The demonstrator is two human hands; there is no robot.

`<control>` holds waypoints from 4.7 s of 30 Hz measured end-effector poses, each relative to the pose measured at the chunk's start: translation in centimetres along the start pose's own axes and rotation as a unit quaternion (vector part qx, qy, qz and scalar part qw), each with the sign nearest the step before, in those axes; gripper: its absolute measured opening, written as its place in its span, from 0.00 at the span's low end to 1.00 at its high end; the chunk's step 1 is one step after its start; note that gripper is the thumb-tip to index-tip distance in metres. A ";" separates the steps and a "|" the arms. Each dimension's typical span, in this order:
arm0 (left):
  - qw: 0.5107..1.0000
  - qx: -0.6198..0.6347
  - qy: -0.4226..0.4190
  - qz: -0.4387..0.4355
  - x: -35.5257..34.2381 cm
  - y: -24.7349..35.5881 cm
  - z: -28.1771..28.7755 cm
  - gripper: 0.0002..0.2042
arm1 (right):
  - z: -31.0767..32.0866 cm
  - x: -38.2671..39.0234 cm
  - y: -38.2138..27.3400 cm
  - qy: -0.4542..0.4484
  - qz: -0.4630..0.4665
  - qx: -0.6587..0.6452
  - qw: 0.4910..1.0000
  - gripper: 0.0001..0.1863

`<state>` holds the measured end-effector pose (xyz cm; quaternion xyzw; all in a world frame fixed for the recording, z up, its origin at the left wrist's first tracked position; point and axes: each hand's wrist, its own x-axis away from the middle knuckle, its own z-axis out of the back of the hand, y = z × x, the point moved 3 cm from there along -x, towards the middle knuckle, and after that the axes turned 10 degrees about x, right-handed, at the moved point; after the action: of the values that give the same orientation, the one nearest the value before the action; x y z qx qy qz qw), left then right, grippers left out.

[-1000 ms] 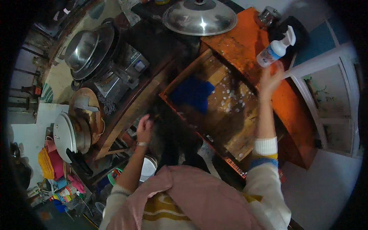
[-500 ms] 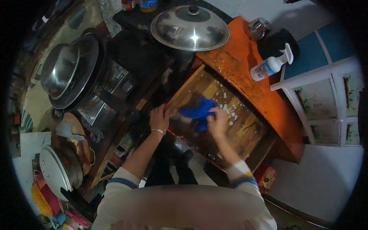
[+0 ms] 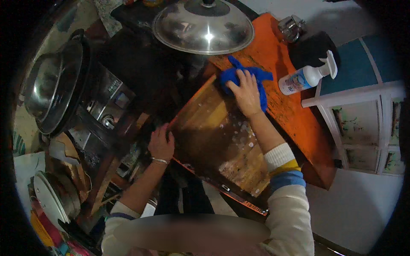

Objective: The person wipes a metal lid with a blue cloth, places it on a cabinet, then wipes a kettle and a wooden drawer interior. They rinse the cloth at the sink, return to wipe the drawer again, and spray a cleaning solution into the drawer before continuing to wipe.

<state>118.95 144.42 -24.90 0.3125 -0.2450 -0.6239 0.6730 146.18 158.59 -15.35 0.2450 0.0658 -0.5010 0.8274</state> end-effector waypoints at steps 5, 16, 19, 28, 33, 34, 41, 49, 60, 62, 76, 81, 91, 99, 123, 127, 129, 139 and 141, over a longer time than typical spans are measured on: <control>0.997 -0.030 0.061 -0.021 0.4 0.2 -0.2 0.15 | 0.4 -4.6 -1.5 0.044 0.008 0.003 0.999 0.12; 0.999 0.014 0.042 -0.024 -0.2 1.0 0.8 0.15 | 7.3 21.8 11.4 -0.080 -0.072 0.007 0.994 0.12; 0.995 -0.012 0.063 -0.073 -0.2 1.1 0.7 0.15 | 4.0 12.5 7.8 -0.059 0.015 -0.007 0.998 0.13; 0.999 -0.041 0.008 0.005 0.1 -0.1 0.3 0.16 | -1.3 -5.5 -3.2 0.091 -0.002 0.027 0.995 0.09; 0.998 0.051 -0.035 0.034 -0.3 -1.4 0.6 0.16 | 3.0 8.3 4.2 0.044 -0.036 -0.007 0.998 0.11; 0.996 0.057 -0.049 0.057 -0.4 -1.7 0.6 0.16 | 4.8 12.7 6.1 0.048 -0.053 0.017 0.997 0.11; 0.998 0.056 -0.029 0.020 -0.5 -1.4 0.7 0.16 | 10.7 37.0 16.5 -0.119 -0.547 -0.027 0.828 0.26; 0.996 0.054 -0.023 -0.061 -0.5 -3.6 -0.4 0.16 | 6.2 22.5 10.8 -0.088 -0.136 0.050 0.986 0.14; 0.996 0.025 -0.038 -0.074 -1.4 -5.8 0.7 0.14 | 4.2 26.1 12.5 0.016 -0.142 0.021 0.990 0.19; 0.996 0.038 -0.034 -0.072 -1.3 -5.8 0.7 0.14 | 6.5 35.2 16.8 -0.042 -0.263 0.049 0.962 0.18; 1.000 0.004 0.014 -0.005 0.0 -1.0 0.6 0.12 | 6.3 39.9 20.8 -0.130 -0.243 0.104 0.956 0.22; 0.997 -0.004 0.020 -0.079 -0.4 0.6 0.9 0.11 | 5.0 21.8 10.8 -0.092 -0.109 0.128 0.982 0.20; 0.996 0.032 -0.002 -0.078 -0.5 -0.8 0.9 0.13 | 1.6 5.7 -1.4 0.029 -0.064 -0.101 0.992 0.27; 0.995 0.073 -0.006 -0.060 -0.7 -1.6 0.2 0.13 | -2.6 35.7 5.8 -0.114 -0.526 -0.178 0.823 0.36; 0.997 0.075 -0.019 -0.030 -0.3 -2.1 0.2 0.13 | -13.4 24.0 11.5 -0.415 -0.623 0.014 0.663 0.33; 0.997 0.071 -0.015 -0.031 -0.7 -1.4 0.5 0.13 | -22.1 3.2 3.9 -0.428 -0.384 -0.063 0.816 0.28; 0.997 0.040 -0.023 -0.064 -0.9 -1.1 0.8 0.12 | -25.3 0.9 2.3 -0.372 -0.219 -0.023 0.902 0.26; 0.989 0.143 -0.039 -0.002 -0.3 -2.8 0.9 0.14 | -16.5 27.7 23.8 -0.308 -0.467 -0.152 0.815 0.28; 0.980 0.193 -0.042 0.030 -0.2 -2.7 0.6 0.13 | -13.4 30.6 24.8 -0.294 -0.516 -0.129 0.794 0.28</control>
<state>116.64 144.49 -26.47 0.4025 -0.3985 -0.5571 0.6073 184.29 149.88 -29.43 -0.0933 0.0005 -0.8882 0.4499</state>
